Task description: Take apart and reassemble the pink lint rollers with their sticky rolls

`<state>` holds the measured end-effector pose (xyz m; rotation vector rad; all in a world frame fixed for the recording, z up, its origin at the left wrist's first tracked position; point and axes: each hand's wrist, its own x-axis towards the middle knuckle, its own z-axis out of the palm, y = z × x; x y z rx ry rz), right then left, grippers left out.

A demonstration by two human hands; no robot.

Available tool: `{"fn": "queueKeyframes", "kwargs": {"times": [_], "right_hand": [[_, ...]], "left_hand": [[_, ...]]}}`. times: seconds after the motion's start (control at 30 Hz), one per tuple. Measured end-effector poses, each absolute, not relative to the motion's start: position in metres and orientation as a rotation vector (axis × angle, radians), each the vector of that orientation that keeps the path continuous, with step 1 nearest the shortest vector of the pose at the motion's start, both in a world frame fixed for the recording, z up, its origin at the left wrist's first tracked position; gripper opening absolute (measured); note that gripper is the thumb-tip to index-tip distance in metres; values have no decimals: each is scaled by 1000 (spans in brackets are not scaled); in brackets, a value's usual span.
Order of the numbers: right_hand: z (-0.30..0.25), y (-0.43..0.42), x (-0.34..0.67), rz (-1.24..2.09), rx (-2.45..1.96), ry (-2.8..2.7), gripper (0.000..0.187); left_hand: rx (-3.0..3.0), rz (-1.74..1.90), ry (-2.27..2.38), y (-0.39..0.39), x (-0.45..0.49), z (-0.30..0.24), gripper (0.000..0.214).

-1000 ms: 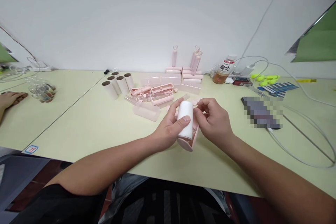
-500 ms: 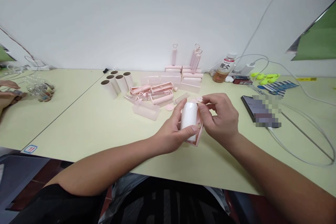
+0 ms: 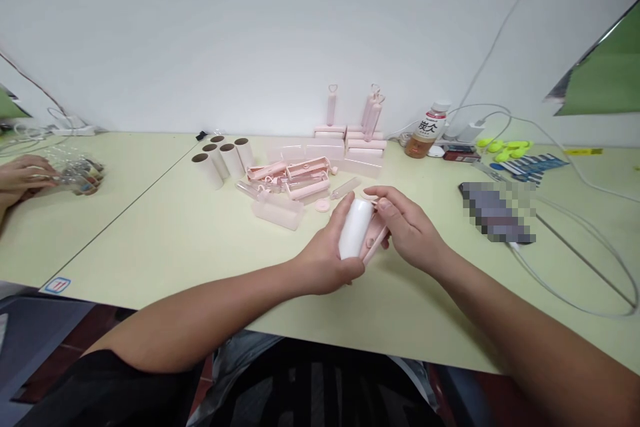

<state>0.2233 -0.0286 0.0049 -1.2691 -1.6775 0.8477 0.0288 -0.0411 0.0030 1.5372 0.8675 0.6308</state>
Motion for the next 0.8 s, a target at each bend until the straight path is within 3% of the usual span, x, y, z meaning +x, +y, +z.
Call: {"fn": "queueKeyframes", "kwargs": {"times": [0.17,0.4,0.6,0.8], "right_hand": [[11,-32,230,1194,-1174,-1582,62],[15,-32,236,1799,-1080,-1265,40],[10,-33,237,1894,-1105,-1305,47],[10,-33,235,1938,-1092,-1355,48]], "left_hand": [[1768,641,859,-36,20,4,106],[2076,645,529,-15,-2,8,93],[2285,532,448,-11,-9,12,95],[2425,474,445,-15,-6,16,67]]}}
